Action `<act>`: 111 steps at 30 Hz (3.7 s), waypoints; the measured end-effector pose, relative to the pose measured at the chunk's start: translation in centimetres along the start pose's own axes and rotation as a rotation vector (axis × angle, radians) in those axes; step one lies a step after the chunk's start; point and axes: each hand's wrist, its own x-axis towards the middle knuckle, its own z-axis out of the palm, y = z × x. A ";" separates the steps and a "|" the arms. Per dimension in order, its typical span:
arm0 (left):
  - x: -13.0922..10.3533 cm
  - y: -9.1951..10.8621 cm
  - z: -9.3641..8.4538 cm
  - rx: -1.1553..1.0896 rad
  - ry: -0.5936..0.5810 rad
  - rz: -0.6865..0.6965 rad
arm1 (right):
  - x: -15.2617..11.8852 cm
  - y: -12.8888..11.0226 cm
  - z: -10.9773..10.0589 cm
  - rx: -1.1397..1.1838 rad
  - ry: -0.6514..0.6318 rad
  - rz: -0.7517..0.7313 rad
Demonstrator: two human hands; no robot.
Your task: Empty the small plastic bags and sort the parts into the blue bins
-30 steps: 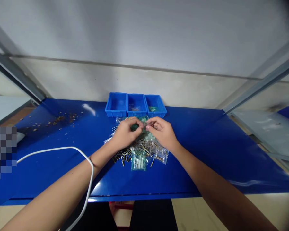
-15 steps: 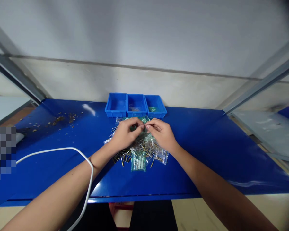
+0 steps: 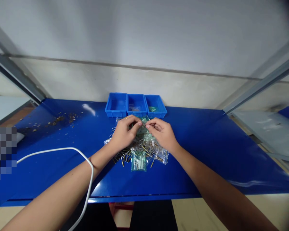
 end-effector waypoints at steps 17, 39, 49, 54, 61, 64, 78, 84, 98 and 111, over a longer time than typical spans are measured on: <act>-0.3 0.2 0.4 -0.115 -0.046 -0.123 | 0.0 -0.3 0.2 0.095 0.045 0.107; 1.8 -3.6 0.7 -0.401 0.020 -0.203 | -0.1 0.5 0.0 -0.016 0.053 0.019; 0.3 0.1 -1.1 0.453 -0.230 0.185 | -0.1 0.6 -0.2 -0.078 0.093 0.001; 0.2 0.4 -1.4 0.559 -0.394 0.236 | 0.0 0.3 -0.3 -0.091 0.094 -0.027; 0.0 -0.2 -1.1 0.590 -0.459 0.256 | 0.1 0.0 -0.3 -0.101 0.069 -0.016; -0.1 -0.3 -0.8 0.594 -0.452 0.240 | 0.1 0.1 -0.2 -0.105 0.065 -0.014; 0.3 -0.9 0.4 -0.157 0.006 -0.191 | 0.2 0.9 -0.2 -0.083 0.133 0.008; 0.3 0.0 0.9 -0.378 0.068 -0.246 | 0.0 0.0 -0.2 -0.169 0.012 -0.020; -0.1 0.2 1.3 -0.526 -0.095 -0.244 | -0.1 0.1 -0.3 -0.106 0.006 -0.036; 0.0 0.2 0.7 -0.327 -0.091 -0.290 | -0.3 -0.2 0.1 0.005 0.002 0.129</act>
